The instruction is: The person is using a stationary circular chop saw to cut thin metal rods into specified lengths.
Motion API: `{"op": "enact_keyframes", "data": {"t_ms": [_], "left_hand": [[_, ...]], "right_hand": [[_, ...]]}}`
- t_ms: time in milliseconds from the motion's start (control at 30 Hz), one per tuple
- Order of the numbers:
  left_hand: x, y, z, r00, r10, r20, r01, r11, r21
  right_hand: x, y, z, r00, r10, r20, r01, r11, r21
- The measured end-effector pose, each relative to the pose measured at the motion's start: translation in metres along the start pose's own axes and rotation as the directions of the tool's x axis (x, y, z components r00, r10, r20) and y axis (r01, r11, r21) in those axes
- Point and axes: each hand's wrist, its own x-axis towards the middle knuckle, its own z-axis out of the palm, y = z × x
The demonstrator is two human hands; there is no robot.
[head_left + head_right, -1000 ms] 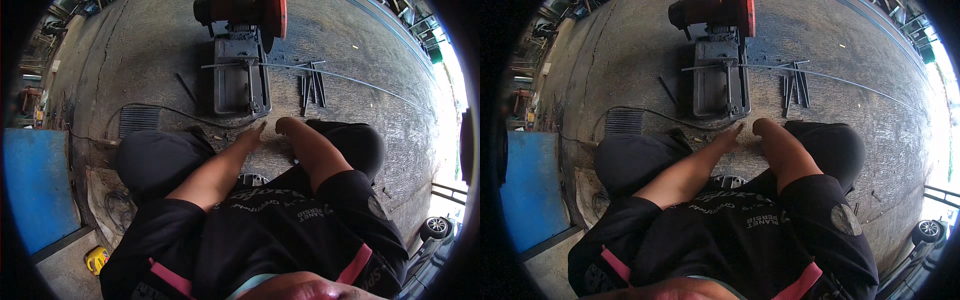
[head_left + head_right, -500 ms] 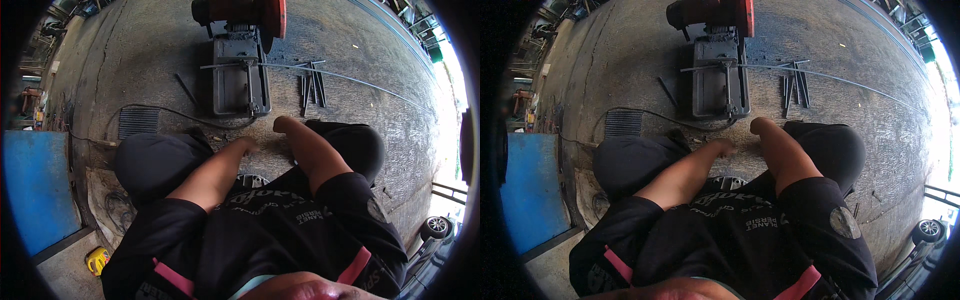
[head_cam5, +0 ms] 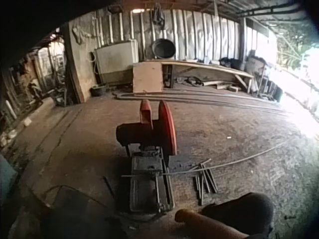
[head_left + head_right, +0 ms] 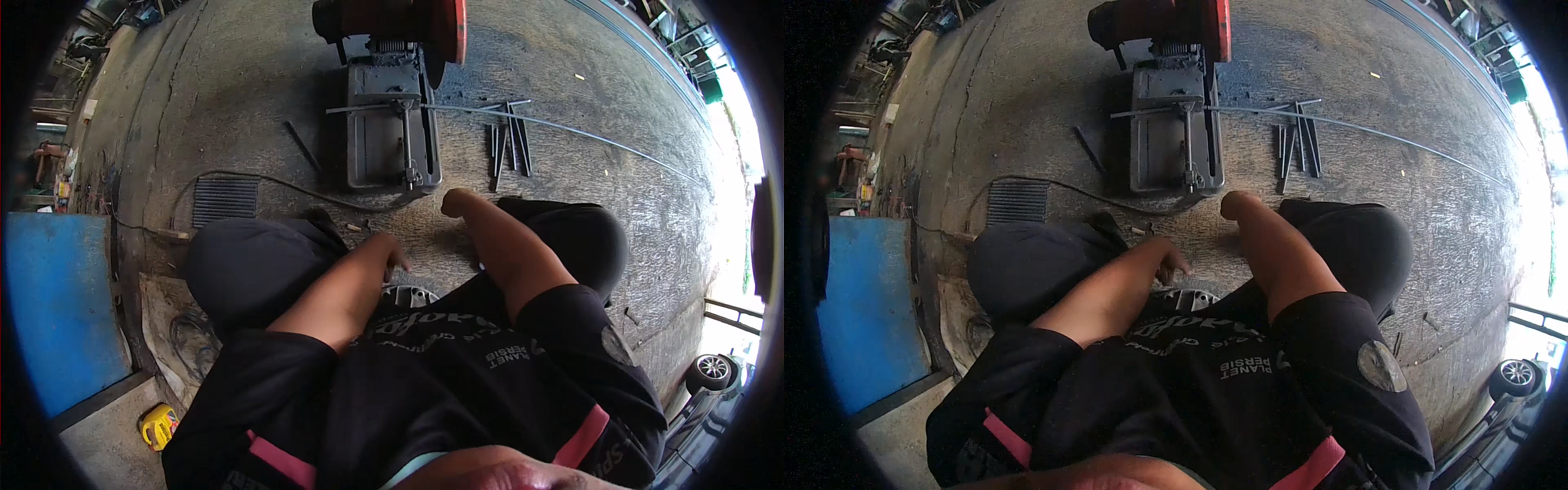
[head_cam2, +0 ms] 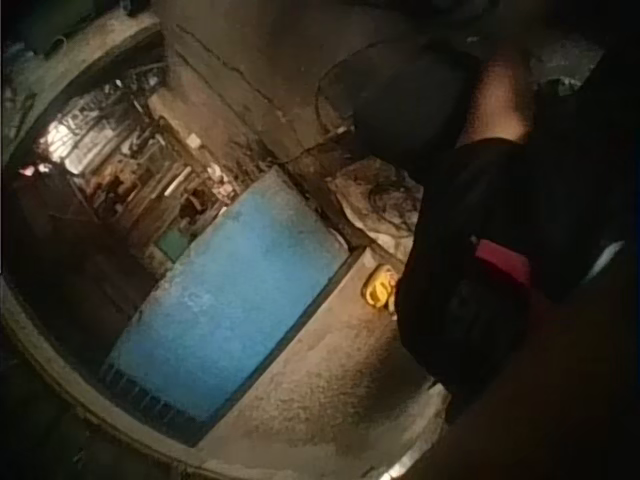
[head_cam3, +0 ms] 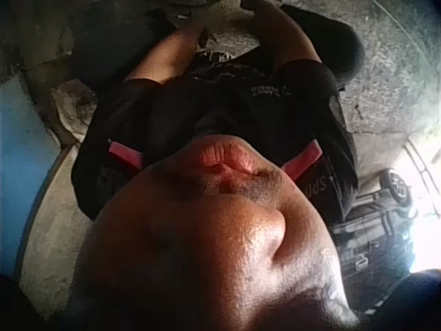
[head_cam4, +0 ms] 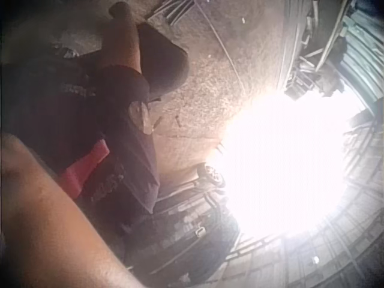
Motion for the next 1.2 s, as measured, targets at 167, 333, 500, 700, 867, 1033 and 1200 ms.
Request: {"op": "enact_keyframes", "data": {"t_ms": [167,333,500,700,867,1033,1200], "left_hand": [[-0.004,0.025,0.006,0.915,0.394,-0.092,-0.363,0.9,0.24],[-0.04,0.024,0.01,0.598,0.625,-0.502,-0.341,0.765,0.546],[-0.053,0.021,0.015,0.642,0.488,-0.592,-0.148,0.836,0.528],[-0.033,0.028,0.009,0.607,0.351,-0.713,-0.043,0.91,0.411],[-0.001,0.022,-0.005,0.939,0.248,-0.238,-0.127,0.894,0.43],[0.012,0.019,0.002,0.897,0.437,-0.061,-0.386,0.843,0.375],[-0.014,0.024,0.011,0.618,0.615,-0.489,-0.361,0.775,0.519]], "right_hand": [[-0.003,0.001,0.004,1.0,0.015,-0.018,-0.013,0.993,0.12],[-0.007,-0.004,-0.01,0.997,-0.054,0.049,0.055,0.998,-0.014],[-0.02,-0.004,-0.013,0.999,-0.002,-0.043,0.006,0.996,0.092],[-0.001,-0.001,-0.005,0.998,-0.062,-0.032,0.062,0.998,0.017],[-0.002,0.003,-0.006,0.997,-0.062,-0.045,0.063,0.998,0.013],[-0.003,0.002,-0.005,0.999,-0.038,-0.037,0.041,0.996,0.081],[0.018,0.001,0.001,0.993,-0.016,0.119,0.017,1.0,-0.007]]}}
